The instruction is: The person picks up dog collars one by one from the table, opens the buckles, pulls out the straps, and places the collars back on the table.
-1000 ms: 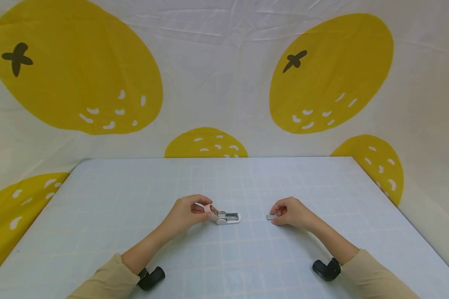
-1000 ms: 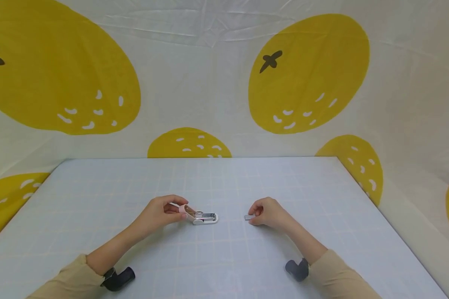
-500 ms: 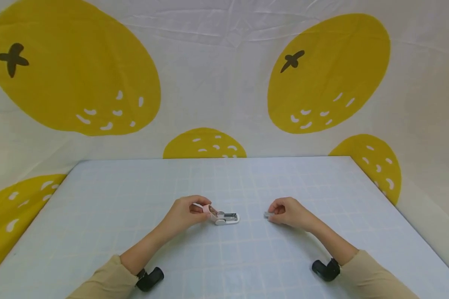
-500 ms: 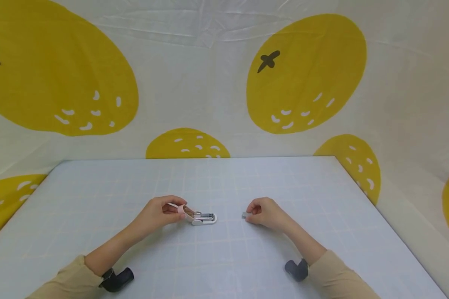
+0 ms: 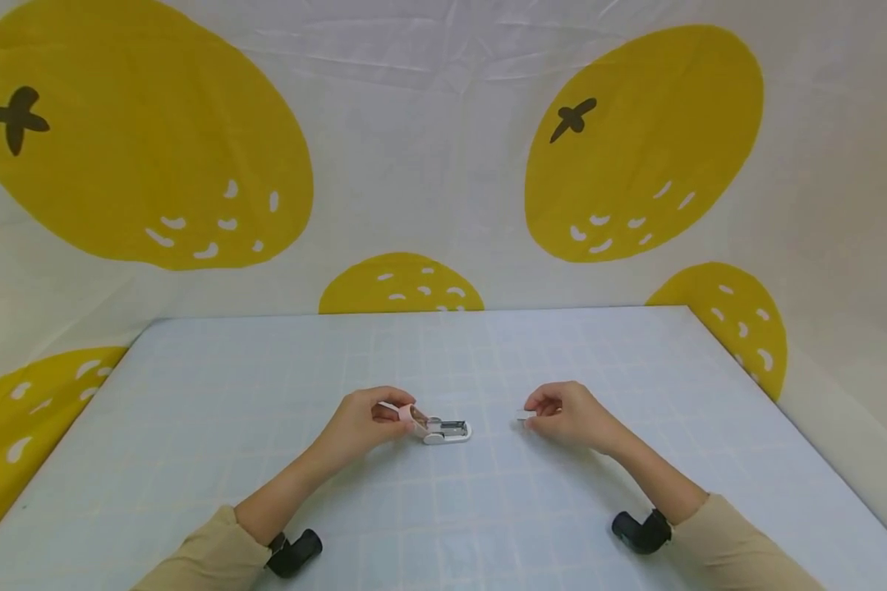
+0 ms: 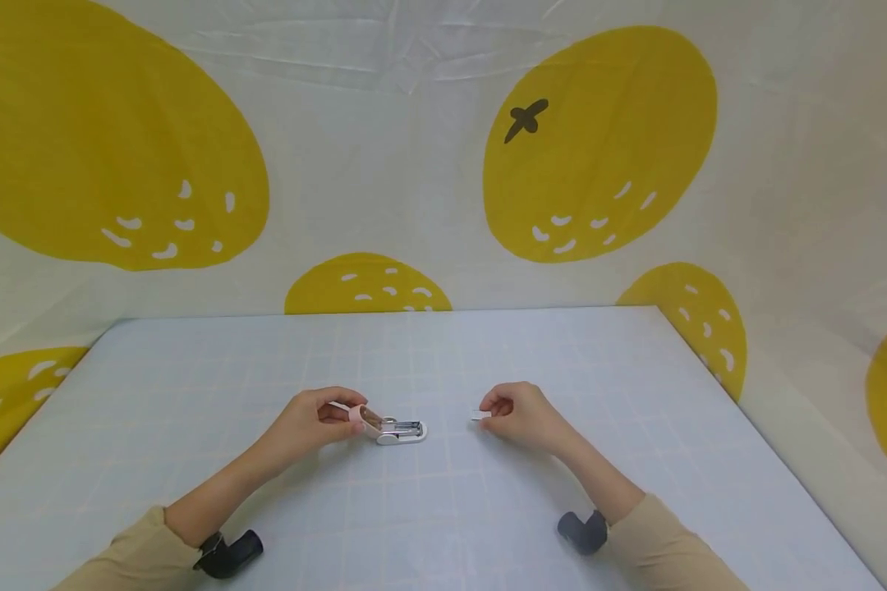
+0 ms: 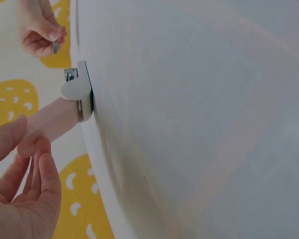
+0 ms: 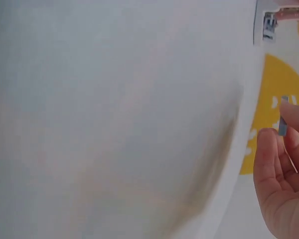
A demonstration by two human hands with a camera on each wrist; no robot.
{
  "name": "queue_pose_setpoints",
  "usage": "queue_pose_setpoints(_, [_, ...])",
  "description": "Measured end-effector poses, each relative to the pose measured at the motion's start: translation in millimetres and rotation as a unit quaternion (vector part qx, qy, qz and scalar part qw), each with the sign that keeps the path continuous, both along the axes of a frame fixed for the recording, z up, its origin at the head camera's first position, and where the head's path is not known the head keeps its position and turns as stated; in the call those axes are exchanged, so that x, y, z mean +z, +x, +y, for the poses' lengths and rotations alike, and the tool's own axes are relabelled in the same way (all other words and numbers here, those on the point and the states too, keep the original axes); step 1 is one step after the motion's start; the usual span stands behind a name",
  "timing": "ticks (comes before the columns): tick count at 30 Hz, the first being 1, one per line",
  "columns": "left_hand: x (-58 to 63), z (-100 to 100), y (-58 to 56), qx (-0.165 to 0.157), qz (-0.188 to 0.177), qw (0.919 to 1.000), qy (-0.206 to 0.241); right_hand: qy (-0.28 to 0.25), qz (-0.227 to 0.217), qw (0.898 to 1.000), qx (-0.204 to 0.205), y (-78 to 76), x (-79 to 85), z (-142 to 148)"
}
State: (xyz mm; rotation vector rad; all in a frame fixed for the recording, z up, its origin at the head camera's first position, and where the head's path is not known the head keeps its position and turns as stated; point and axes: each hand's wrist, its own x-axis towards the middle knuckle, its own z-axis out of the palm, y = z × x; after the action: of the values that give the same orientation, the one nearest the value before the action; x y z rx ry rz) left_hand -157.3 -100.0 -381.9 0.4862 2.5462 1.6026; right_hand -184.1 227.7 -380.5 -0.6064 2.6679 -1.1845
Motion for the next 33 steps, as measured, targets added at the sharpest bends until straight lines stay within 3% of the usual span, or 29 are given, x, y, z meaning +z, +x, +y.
queue_pose_setpoints(16, [1.1,-1,-0.1,0.004,-0.021,0.9998,0.001,-0.037,-0.021,0.999,0.001,-1.7,10.4,-12])
queue_pose_setpoints(26, [1.3,-1,-1.1,0.043,-0.093,0.9937,0.047,-0.045,-0.023,0.999,0.017,-6.0,8.8,-23])
queue_pose_setpoints(33, [3.9,1,-0.4,0.061,-0.103,0.9919,0.043,-0.056,-0.023,0.998,0.029,-7.3,8.4,-38])
